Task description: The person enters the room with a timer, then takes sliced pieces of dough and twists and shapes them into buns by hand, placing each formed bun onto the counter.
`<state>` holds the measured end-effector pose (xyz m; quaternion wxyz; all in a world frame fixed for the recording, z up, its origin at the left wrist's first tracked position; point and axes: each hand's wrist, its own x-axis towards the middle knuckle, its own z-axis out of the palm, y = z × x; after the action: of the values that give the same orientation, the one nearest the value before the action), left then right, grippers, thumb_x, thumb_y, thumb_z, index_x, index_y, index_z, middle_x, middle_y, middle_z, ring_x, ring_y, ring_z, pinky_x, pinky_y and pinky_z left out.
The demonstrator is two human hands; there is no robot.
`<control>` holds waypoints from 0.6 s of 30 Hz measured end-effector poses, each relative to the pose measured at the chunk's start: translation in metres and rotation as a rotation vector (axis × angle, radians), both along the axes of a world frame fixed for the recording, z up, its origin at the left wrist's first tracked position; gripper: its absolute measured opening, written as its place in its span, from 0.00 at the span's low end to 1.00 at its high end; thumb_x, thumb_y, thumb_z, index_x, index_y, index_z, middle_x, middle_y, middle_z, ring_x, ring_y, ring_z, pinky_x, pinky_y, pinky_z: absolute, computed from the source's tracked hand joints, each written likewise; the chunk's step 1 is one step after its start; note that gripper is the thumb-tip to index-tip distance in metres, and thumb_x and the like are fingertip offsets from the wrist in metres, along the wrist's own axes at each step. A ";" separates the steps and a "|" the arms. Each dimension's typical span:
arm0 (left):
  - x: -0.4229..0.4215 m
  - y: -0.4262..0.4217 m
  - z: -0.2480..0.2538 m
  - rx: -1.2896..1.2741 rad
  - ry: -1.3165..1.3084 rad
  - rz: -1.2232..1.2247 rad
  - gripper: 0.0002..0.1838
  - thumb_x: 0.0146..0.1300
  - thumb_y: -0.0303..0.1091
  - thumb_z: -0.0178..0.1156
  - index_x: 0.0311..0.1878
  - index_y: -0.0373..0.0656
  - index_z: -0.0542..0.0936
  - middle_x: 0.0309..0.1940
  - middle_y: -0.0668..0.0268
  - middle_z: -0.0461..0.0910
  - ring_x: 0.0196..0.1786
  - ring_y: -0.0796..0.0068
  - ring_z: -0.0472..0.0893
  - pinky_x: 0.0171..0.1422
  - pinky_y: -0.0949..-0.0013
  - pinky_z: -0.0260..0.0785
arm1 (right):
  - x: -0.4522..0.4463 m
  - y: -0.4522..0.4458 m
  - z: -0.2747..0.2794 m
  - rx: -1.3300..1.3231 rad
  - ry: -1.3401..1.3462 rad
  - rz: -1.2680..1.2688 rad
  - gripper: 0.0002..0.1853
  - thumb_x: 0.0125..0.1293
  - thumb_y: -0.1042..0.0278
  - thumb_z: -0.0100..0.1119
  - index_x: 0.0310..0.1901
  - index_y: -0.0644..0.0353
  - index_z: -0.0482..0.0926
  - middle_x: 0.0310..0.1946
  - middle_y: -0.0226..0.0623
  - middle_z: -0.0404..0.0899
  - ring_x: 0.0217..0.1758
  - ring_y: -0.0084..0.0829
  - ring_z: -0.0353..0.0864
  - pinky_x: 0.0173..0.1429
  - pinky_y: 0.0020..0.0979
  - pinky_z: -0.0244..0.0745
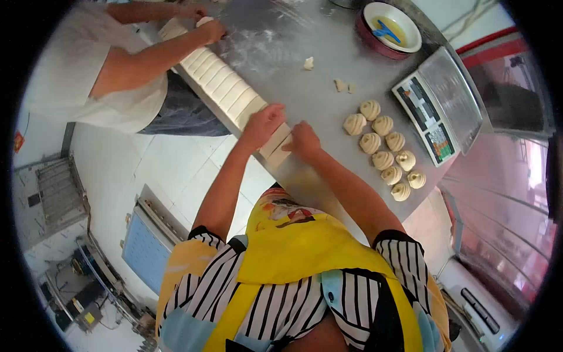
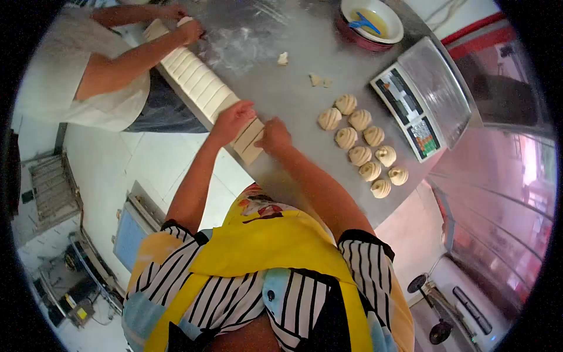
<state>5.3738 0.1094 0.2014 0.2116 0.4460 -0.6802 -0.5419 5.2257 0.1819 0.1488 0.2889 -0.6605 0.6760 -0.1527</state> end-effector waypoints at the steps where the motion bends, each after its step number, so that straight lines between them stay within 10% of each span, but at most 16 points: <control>1: 0.002 0.012 -0.005 0.006 0.065 0.000 0.18 0.64 0.35 0.53 0.55 0.39 0.72 0.39 0.61 0.78 0.39 0.76 0.77 0.48 0.73 0.69 | 0.000 0.006 -0.009 -0.065 -0.028 0.001 0.23 0.46 0.56 0.69 0.39 0.62 0.74 0.33 0.40 0.75 0.38 0.39 0.75 0.45 0.34 0.70; 6: 0.007 0.037 0.005 0.350 -0.173 -0.398 0.31 0.68 0.57 0.36 0.48 0.37 0.76 0.39 0.60 0.78 0.43 0.71 0.77 0.50 0.70 0.69 | -0.027 0.051 0.084 0.236 -0.747 -0.230 0.19 0.47 0.66 0.68 0.40 0.63 0.73 0.33 0.35 0.74 0.38 0.27 0.73 0.45 0.27 0.70; 11: -0.010 0.076 -0.016 1.103 0.685 0.046 0.40 0.62 0.67 0.34 0.50 0.34 0.73 0.42 0.58 0.78 0.41 0.68 0.78 0.50 0.64 0.70 | -0.060 0.085 0.105 0.196 -0.881 -0.406 0.21 0.51 0.70 0.66 0.48 0.65 0.73 0.35 0.32 0.76 0.38 0.22 0.73 0.44 0.25 0.70; 18: -0.051 0.106 -0.002 0.406 0.217 -0.069 0.24 0.63 0.52 0.53 0.46 0.37 0.73 0.37 0.61 0.77 0.34 0.74 0.77 0.38 0.74 0.71 | -0.069 0.116 0.082 0.179 -0.878 -0.614 0.21 0.52 0.70 0.65 0.48 0.65 0.73 0.39 0.36 0.76 0.39 0.26 0.77 0.46 0.28 0.72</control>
<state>5.3226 0.2158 0.1998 0.1710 0.3948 -0.5454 -0.7193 5.1570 0.2977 0.2307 0.5414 -0.2793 0.6640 -0.4336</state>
